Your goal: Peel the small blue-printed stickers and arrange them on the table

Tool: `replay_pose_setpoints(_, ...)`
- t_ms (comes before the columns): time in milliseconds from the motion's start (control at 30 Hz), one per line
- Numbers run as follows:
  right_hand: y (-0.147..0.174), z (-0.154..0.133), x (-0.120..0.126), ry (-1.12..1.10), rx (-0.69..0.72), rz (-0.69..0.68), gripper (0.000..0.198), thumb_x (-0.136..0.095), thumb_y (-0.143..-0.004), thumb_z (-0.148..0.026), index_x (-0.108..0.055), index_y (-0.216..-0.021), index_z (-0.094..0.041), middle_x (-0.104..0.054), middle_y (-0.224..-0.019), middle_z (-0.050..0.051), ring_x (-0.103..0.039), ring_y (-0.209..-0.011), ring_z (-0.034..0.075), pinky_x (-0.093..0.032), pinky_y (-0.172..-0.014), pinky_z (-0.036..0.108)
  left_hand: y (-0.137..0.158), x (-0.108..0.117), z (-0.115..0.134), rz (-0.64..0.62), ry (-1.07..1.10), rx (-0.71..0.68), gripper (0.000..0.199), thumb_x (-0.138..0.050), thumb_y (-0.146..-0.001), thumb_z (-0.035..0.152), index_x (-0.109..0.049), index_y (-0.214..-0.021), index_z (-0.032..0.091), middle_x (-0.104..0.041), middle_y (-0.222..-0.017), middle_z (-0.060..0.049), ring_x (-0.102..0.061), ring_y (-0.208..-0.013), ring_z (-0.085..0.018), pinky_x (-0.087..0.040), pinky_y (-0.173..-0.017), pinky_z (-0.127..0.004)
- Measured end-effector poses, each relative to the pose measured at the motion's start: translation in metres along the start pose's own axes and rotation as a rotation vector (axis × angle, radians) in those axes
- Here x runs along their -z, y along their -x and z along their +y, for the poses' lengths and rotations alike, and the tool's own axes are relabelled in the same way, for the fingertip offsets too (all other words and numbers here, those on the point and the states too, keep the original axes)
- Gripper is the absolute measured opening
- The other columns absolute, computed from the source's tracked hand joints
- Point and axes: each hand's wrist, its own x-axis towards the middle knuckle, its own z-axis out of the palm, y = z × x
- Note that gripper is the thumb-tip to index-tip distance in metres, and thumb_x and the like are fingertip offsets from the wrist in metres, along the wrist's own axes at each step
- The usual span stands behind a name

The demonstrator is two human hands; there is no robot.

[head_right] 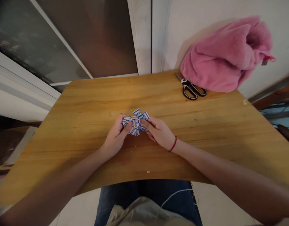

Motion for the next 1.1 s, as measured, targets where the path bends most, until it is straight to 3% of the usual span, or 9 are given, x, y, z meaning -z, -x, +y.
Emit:
replay_pose_setpoints(100, 0.002, -0.001, -0.001, -0.049, 0.014, -0.066, 0.035, -0.049, -0.086, -0.05, -0.043, -0.071, -0.019, -0.034, -0.042, -0.011, -0.031, -0.031, 0.003, -0.024, -0.032, 0.016, 0.002, -0.002, -0.001, 0.021, -0.113, -0.001, 0.025, -0.044, -0.089, 0.045, -0.04, -0.089, 0.02, -0.05, -0.076, 0.002, -0.048, -0.07, -0.01, -0.042, -0.066, -0.023)
replay_pose_setpoints(267, 0.002, -0.001, 0.001, -0.064, 0.019, -0.087, 0.035, -0.05, -0.085, -0.051, -0.047, -0.072, -0.018, -0.038, -0.044, -0.009, -0.032, -0.033, 0.003, -0.024, -0.032, 0.016, 0.001, 0.0, 0.0, -0.067, 0.035, 0.105, 0.029, -0.046, -0.087, 0.049, -0.044, -0.088, 0.02, -0.048, -0.063, 0.005, -0.043, -0.048, -0.006, -0.036, -0.044, -0.019)
replay_pose_setpoints(433, 0.002, 0.0, 0.001, -0.044, -0.002, 0.006, 0.04, -0.051, -0.084, -0.052, -0.045, -0.064, -0.018, -0.04, -0.042, -0.008, -0.033, -0.033, 0.003, -0.023, -0.032, 0.017, -0.001, -0.001, 0.002, -0.061, 0.121, 0.168, 0.031, -0.05, -0.084, 0.049, -0.049, -0.084, 0.018, -0.049, -0.056, 0.006, -0.039, -0.035, -0.004, -0.028, -0.03, -0.016)
replay_pose_setpoints(733, -0.002, -0.002, 0.009, -0.127, 0.137, 0.24, 0.033, -0.049, -0.087, -0.046, -0.049, -0.069, -0.019, -0.033, -0.044, -0.008, -0.031, -0.035, 0.005, -0.021, -0.034, 0.019, -0.002, 0.0, 0.001, 0.077, 0.123, 0.193, 0.032, -0.052, -0.082, 0.05, -0.051, -0.085, 0.018, -0.047, -0.052, 0.007, -0.038, -0.034, -0.004, -0.03, -0.03, -0.015)
replay_pose_setpoints(833, 0.005, -0.004, 0.006, 0.046, 0.206, 0.161, 0.036, -0.044, -0.091, -0.044, -0.051, -0.067, -0.018, -0.035, -0.044, -0.007, -0.031, -0.037, 0.005, -0.023, -0.038, 0.021, -0.002, -0.002, 0.0, 0.036, 0.157, 0.247, 0.034, -0.05, -0.082, 0.052, -0.051, -0.09, 0.019, -0.046, -0.052, 0.007, -0.038, -0.034, -0.005, -0.029, -0.029, -0.015)
replay_pose_setpoints(1000, 0.011, -0.005, -0.002, 0.705, 0.364, 0.079, 0.034, -0.045, -0.09, -0.034, -0.057, -0.064, -0.016, -0.044, -0.049, -0.002, -0.037, -0.047, 0.008, -0.026, -0.05, 0.024, -0.001, -0.006, -0.002, 0.018, 0.148, 0.179, 0.035, -0.045, -0.085, 0.052, -0.052, -0.093, 0.019, -0.046, -0.052, 0.006, -0.039, -0.037, -0.005, -0.03, -0.032, -0.015)
replay_pose_setpoints(1100, 0.009, -0.004, -0.004, 0.779, 0.322, 0.074, 0.033, -0.043, -0.09, -0.034, -0.06, -0.069, -0.016, -0.05, -0.052, -0.001, -0.041, -0.049, 0.008, -0.026, -0.051, 0.024, -0.001, -0.007, -0.003, 0.032, 0.167, 0.171, 0.036, -0.041, -0.086, 0.054, -0.051, -0.087, 0.019, -0.047, -0.054, 0.005, -0.04, -0.039, -0.006, -0.031, -0.035, -0.017)
